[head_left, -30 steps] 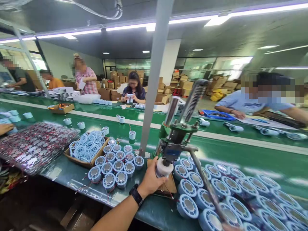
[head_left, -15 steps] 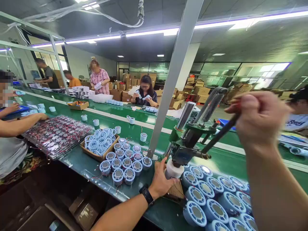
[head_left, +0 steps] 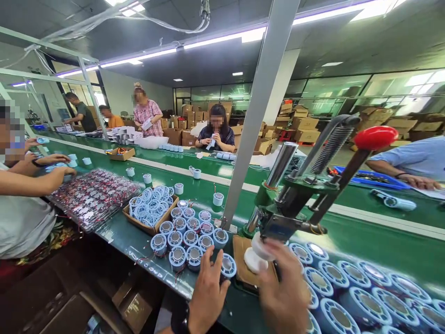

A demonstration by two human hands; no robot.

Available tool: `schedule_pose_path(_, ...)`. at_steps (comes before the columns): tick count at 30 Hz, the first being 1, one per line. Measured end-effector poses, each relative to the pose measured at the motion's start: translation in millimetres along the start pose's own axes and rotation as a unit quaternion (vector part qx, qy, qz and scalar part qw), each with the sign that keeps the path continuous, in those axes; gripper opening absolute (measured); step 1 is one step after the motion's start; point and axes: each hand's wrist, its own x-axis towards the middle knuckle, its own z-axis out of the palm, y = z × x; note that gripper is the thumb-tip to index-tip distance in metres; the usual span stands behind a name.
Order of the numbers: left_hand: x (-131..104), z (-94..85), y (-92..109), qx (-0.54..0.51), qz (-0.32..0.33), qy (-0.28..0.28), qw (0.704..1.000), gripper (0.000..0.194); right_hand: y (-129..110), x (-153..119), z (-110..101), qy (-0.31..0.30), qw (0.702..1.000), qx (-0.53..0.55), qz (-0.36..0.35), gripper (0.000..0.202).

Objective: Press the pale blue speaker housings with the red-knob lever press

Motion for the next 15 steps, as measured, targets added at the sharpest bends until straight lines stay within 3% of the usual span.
schedule_pose_path(3, -6, -17.7, -18, 0.109, 0.071, 0.036, 0.991, 0.057, 8, -84, 39, -0.120, 0.992, 0.034, -0.025, 0.030)
schedule_pose_path(5, -12, -29.7, -34, 0.184, 0.096, 0.041, 0.977, 0.057, 15, -116, 57, -0.160, 0.986, 0.028, -0.041, 0.028)
schedule_pose_path(8, -24, -31.5, -55, 0.225, 0.109, 0.010, 0.968, 0.066, 21, -133, 65, -0.171, 0.985, 0.008, -0.023, 0.030)
schedule_pose_path(11, -45, -14.3, -63, 0.188, 0.130, -0.043, 0.972, 0.075, 25, -137, 64, -0.209, 0.977, 0.040, -0.008, 0.035)
schedule_pose_path(13, -55, -5.8, -58, 0.153, 0.113, -0.039, 0.981, 0.078, 29, -143, 65, -0.247, 0.967, 0.061, -0.022, 0.046)
schedule_pose_path(15, -51, -12.7, -47, 0.124, 0.091, 0.004, 0.988, 0.076, 33, -150, 70, -0.265, 0.961, 0.060, -0.046, 0.056)
